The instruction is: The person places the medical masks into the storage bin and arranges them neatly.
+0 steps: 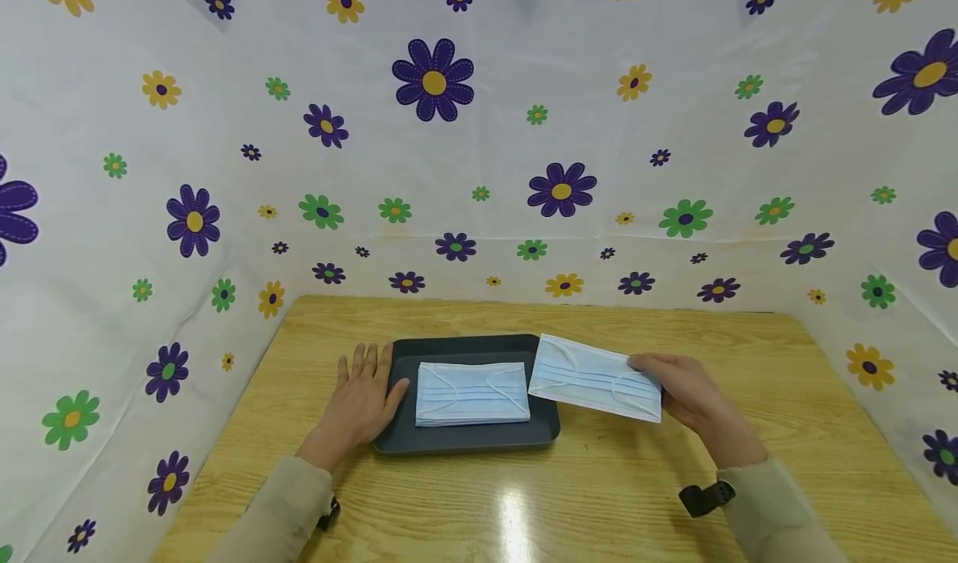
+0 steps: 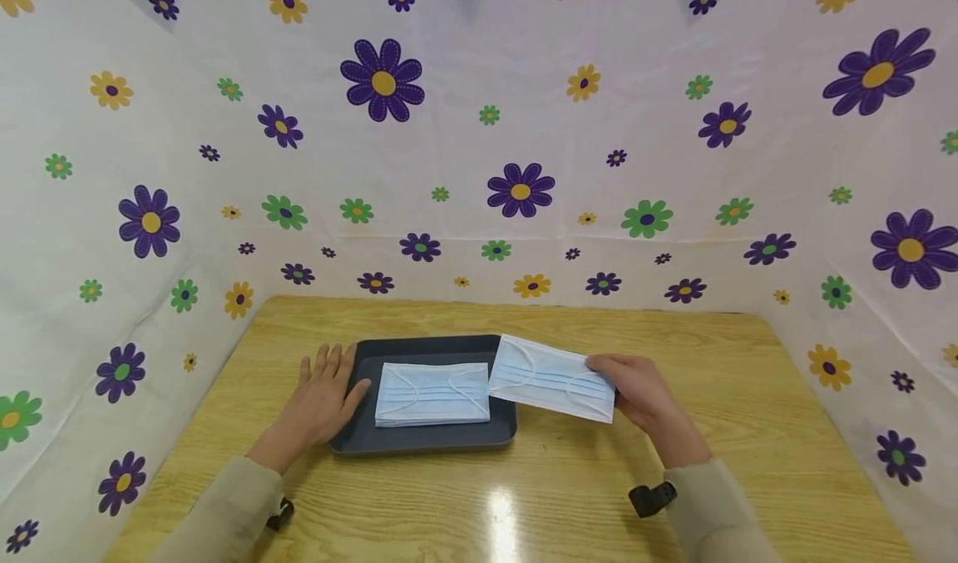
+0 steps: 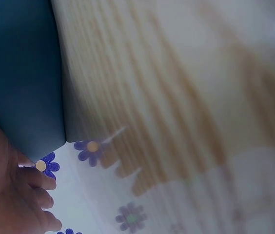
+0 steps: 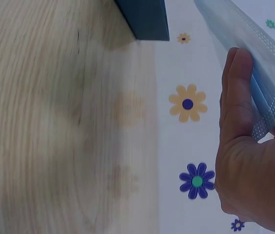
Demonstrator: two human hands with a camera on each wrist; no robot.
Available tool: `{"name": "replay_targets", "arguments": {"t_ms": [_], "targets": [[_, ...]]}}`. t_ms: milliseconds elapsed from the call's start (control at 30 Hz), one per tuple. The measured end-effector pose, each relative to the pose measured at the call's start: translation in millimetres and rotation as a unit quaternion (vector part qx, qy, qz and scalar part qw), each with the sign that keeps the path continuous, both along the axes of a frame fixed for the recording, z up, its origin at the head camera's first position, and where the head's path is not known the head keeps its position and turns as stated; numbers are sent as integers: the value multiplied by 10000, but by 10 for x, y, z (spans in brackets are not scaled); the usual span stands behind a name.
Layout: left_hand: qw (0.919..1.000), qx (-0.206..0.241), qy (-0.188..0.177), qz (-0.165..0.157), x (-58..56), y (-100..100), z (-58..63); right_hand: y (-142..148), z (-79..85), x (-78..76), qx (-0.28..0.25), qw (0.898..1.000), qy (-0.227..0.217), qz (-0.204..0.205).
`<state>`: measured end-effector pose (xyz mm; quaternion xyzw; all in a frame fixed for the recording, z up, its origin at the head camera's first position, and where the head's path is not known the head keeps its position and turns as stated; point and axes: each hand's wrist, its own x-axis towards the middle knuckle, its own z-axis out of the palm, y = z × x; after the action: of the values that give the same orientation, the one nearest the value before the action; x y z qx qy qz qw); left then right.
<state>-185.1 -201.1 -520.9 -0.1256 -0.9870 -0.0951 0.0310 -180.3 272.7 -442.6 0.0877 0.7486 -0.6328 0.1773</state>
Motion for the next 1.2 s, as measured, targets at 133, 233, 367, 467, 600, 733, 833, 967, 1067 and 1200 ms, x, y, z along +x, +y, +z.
{"name": "replay_targets", "arguments": {"t_ms": [133, 233, 367, 467, 600, 733, 833, 967, 1067, 1200], "targets": [[10000, 9, 18, 2, -5, -1, 6, -143, 5, -59, -44, 9999, 58, 103], [10000, 9, 9, 23, -4, 6, 11, -241, -2, -108, -41, 9999, 9, 111], [10000, -29, 21, 42, -2, 12, 10, -360, -24, -172, -11, 9999, -88, 108], [10000, -66, 19, 43, -5, 10, 14, -460, -29, -209, -47, 9998, -114, 134], [9999, -100, -29, 55, -4, 9, 27, -603, -24, -259, -95, 9998, -118, 160], [9998, -152, -74, 61, 2, 12, 36, -732, -31, -305, -134, 9996, -141, 187], [9997, -230, -79, 66, 7, 15, 40, -812, -48, -339, -165, 9996, -153, 198], [9995, -313, -50, 86, 9, 10, 36, -907, -69, -383, -222, 9994, -196, 170], [9995, -305, -47, 87, 8, 5, 34, -981, -83, -406, -250, 9993, -224, 165], [9996, -243, -83, 84, 5, 2, 45, -1079, -110, -424, -286, 9991, -279, 125]]}}
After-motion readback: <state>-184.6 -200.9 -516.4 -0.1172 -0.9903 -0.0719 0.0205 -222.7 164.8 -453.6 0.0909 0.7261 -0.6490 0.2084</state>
